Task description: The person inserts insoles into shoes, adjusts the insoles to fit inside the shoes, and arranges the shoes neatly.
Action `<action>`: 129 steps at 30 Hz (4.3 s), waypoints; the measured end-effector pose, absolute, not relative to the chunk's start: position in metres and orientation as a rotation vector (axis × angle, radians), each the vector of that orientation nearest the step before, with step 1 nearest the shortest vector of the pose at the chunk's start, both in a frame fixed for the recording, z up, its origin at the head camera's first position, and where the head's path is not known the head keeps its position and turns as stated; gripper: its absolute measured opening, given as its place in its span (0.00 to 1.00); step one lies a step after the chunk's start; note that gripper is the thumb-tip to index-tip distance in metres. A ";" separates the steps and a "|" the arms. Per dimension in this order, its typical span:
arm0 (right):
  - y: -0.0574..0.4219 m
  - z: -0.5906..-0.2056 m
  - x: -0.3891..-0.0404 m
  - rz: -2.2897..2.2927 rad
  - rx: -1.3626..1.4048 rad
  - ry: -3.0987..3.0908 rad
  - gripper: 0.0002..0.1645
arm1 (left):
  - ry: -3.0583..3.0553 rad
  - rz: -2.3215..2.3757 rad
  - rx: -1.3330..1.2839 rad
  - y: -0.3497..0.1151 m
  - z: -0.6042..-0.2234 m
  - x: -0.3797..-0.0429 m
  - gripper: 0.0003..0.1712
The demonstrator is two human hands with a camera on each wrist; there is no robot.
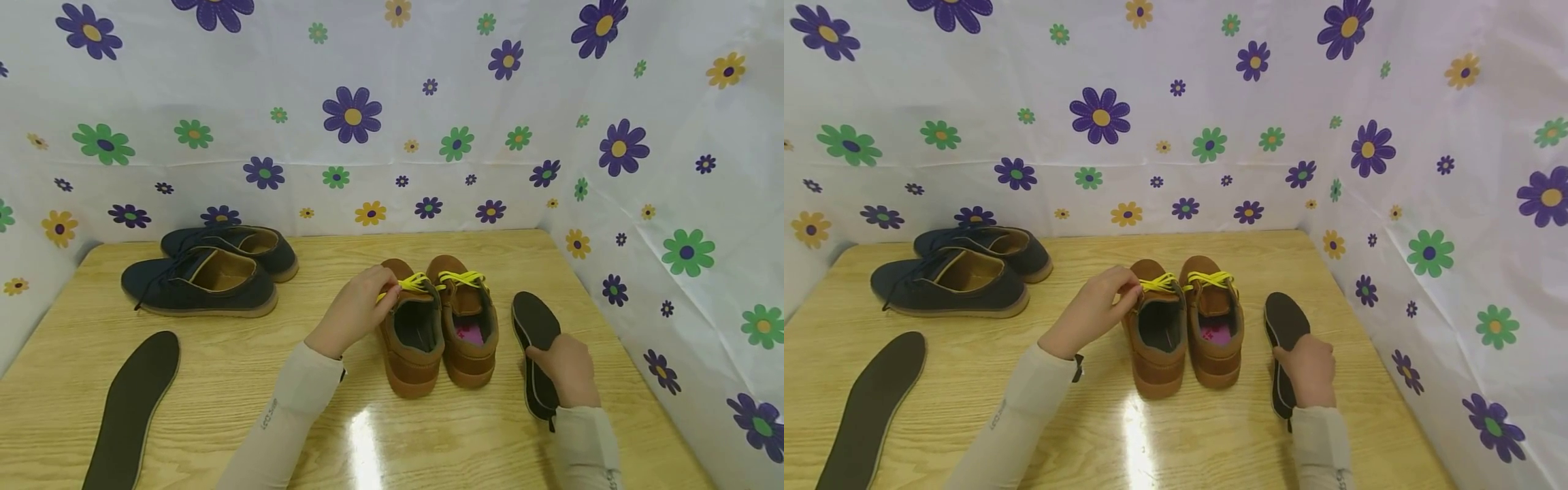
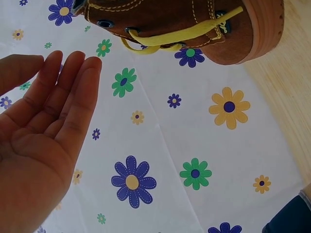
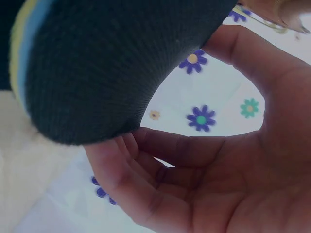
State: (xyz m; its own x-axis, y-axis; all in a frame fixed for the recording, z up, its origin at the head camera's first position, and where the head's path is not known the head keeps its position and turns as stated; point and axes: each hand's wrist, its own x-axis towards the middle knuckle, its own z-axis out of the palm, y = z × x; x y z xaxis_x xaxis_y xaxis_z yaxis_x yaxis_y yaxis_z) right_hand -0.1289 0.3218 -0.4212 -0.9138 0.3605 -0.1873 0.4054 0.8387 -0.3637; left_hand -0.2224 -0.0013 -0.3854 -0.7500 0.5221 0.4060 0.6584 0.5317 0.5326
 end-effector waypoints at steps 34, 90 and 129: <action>0.226 -0.321 -0.120 -1.033 0.400 3.239 0.41 | -2.541 -1.056 -0.981 -0.004 -0.381 -0.218 0.04; 0.184 -0.361 -0.140 -0.359 -0.766 3.644 0.46 | -2.450 -0.602 -1.223 -0.006 -0.362 -0.203 0.41; 0.289 -0.347 -0.106 -1.064 0.515 3.090 0.33 | -2.483 0.513 -1.347 0.140 -0.380 -0.230 0.14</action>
State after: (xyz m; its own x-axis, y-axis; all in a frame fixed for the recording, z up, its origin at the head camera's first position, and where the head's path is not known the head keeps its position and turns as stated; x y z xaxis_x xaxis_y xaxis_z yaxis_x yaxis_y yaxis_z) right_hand -0.1060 0.2891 -0.3473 -0.9381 0.3420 0.0557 0.2351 0.7464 -0.6226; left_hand -0.2296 0.1403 -0.3801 -0.5314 0.8445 0.0671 0.7487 0.5053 -0.4291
